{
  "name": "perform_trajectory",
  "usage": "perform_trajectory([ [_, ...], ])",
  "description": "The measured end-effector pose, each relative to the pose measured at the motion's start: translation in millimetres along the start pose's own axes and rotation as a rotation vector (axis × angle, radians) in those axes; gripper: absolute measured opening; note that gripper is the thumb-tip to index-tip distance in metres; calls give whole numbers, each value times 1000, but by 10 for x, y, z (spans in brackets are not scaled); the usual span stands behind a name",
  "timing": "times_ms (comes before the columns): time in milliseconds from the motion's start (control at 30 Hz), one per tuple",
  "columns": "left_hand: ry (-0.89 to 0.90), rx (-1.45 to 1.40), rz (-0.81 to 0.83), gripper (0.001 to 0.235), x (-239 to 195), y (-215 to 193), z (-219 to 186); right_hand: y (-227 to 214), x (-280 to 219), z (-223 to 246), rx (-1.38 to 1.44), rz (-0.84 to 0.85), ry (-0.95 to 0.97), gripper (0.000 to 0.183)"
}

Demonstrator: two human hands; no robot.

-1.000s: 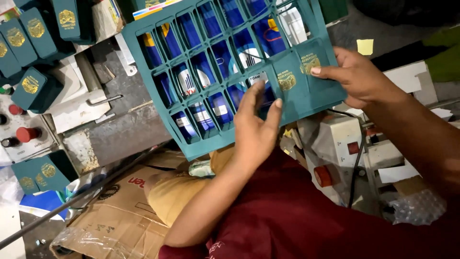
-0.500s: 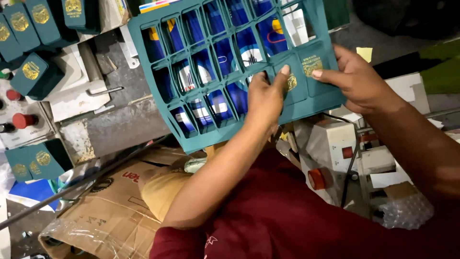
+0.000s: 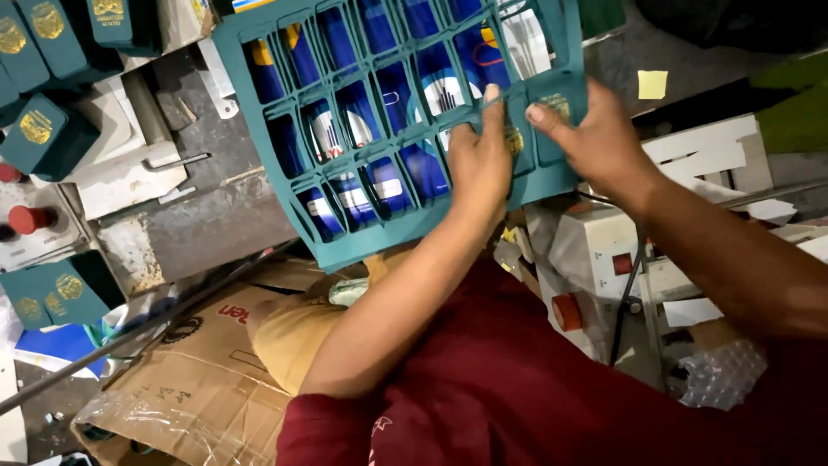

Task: The person sorts and organizes gold-stamped green covers into a plastic tray and handles printed sheets in a print shop.

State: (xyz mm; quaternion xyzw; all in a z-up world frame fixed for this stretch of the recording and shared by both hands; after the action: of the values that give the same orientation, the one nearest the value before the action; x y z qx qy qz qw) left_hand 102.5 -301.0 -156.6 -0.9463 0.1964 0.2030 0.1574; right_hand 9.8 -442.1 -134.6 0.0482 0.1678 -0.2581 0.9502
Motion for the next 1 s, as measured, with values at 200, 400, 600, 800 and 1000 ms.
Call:
perform_trajectory([
  [200,-35,-69,-14,65,77,27,84,22,-67,55,63,-15,-296,28],
  [400,-34,-154,77,67,212,94,254,61,4,-17,237,20,-296,27],
  [600,-189,-456,278,46,183,196,250,11,60,-194,272,33,-285,28],
  [800,-333,-582,524,42,139,332,297,-4,48,-187,231,-10,-338,31],
  [1000,-104,-283,453,48,76,146,86,-13,-56,8,33,-147,-370,32],
])
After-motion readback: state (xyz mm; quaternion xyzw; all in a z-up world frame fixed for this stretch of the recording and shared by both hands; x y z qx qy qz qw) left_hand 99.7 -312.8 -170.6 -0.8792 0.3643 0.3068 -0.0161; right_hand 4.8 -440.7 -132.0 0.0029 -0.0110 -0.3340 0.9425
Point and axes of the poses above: each hand's wrist, its own x-axis towards the middle knuckle, its own y-axis out of the palm, z = x × y, the point moved 10 cm from there along x, towards the middle knuckle, and after that the axes turned 10 degrees about x, right-handed, at the moved point
